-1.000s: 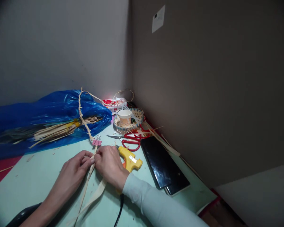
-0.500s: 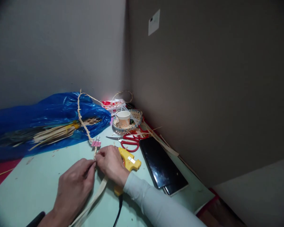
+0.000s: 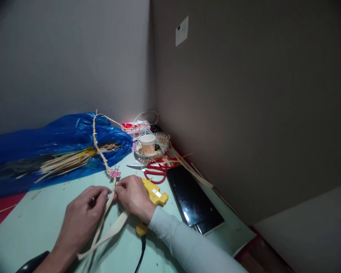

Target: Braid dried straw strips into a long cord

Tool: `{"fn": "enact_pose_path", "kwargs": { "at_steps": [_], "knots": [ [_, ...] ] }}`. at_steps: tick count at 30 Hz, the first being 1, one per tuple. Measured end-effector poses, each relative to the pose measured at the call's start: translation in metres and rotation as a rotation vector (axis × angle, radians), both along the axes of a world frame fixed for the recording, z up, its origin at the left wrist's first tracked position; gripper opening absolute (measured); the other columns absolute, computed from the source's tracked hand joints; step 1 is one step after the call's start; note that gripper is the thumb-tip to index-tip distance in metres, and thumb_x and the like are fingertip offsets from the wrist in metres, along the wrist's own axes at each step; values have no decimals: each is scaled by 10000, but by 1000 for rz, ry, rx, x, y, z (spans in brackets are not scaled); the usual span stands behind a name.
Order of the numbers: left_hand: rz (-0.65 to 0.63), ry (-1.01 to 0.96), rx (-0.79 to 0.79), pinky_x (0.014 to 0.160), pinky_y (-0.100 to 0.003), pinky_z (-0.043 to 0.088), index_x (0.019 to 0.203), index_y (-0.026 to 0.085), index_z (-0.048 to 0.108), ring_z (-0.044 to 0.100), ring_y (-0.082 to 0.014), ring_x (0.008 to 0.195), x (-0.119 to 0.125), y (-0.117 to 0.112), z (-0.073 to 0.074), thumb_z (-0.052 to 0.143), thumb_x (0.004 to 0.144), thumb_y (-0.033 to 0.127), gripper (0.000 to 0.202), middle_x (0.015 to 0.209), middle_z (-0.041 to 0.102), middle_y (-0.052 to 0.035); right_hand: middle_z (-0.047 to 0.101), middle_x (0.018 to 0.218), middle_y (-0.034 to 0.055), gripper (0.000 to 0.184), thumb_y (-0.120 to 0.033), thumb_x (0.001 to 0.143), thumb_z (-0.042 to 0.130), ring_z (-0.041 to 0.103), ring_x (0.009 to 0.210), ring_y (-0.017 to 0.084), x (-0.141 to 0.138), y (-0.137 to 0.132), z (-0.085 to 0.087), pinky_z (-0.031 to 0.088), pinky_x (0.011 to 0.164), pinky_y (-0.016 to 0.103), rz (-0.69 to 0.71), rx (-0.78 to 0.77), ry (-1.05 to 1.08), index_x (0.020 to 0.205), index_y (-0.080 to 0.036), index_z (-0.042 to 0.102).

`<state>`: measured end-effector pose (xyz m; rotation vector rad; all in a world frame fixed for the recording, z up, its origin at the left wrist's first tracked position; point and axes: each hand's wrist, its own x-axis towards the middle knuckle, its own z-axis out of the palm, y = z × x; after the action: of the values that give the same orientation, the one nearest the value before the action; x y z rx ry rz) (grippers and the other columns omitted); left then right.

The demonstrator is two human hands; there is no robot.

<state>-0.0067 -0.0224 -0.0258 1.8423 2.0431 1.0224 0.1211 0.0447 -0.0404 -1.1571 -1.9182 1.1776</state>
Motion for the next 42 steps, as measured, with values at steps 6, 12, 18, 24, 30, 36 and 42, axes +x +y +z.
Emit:
{"fn": "enact_pose_path", "kwargs": {
  "at_steps": [6, 12, 18, 24, 30, 36, 42],
  "knots": [
    [-228, -868, -432, 457, -224, 334, 765, 180, 575, 438, -102, 436, -7, 21, -1, 686, 689, 391, 251, 511, 521, 55, 661, 629, 9, 201, -186, 764, 516, 525, 582, 110, 4, 0, 1, 324, 545, 211, 0, 33, -20, 690, -149, 700],
    [-294, -860, -490, 392, -180, 214, 664, 152, 572, 326, -38, 387, -14, 27, -7, 674, 688, 384, 255, 518, 484, 61, 694, 674, 20, 236, -186, 823, 483, 564, 633, 121, 10, -5, 16, 340, 597, 219, 66, 118, -97, 697, -164, 681],
    [-222, -864, -439, 396, -185, 308, 658, 142, 592, 424, -60, 395, -16, 30, -9, 693, 653, 365, 245, 519, 538, 40, 686, 719, 45, 174, -157, 841, 483, 562, 662, 138, 10, -12, 27, 324, 612, 235, 33, 182, -286, 746, -157, 629],
    [-135, -989, -457, 367, -154, 122, 629, 127, 569, 243, 10, 361, -15, 30, -10, 750, 587, 435, 360, 526, 539, 44, 659, 751, 46, 232, -121, 855, 467, 570, 723, 166, 13, -10, 23, 344, 653, 245, 83, 220, -283, 1081, -122, 519],
    [-89, -963, -438, 358, -159, 103, 599, 134, 558, 243, 7, 337, -15, 31, -13, 705, 614, 406, 310, 492, 546, 36, 611, 752, 7, 104, -260, 879, 559, 512, 707, 134, 16, 3, 24, 306, 594, 218, 219, 203, -234, 920, -166, 541],
    [-49, -908, -377, 375, -146, 121, 580, 142, 550, 255, -2, 359, -12, 28, -16, 678, 672, 375, 281, 459, 477, 74, 573, 632, -6, 190, -285, 842, 605, 466, 610, 107, 18, 10, 26, 242, 530, 234, 246, 190, -309, 705, -154, 586],
    [-16, -913, -369, 378, -165, 104, 602, 132, 607, 222, -9, 362, -11, 27, -17, 696, 655, 392, 280, 460, 486, 65, 640, 673, 30, 162, -222, 851, 532, 523, 635, 135, 23, -4, 32, 252, 544, 260, 156, 318, -406, 751, -160, 644]
  ]
}}
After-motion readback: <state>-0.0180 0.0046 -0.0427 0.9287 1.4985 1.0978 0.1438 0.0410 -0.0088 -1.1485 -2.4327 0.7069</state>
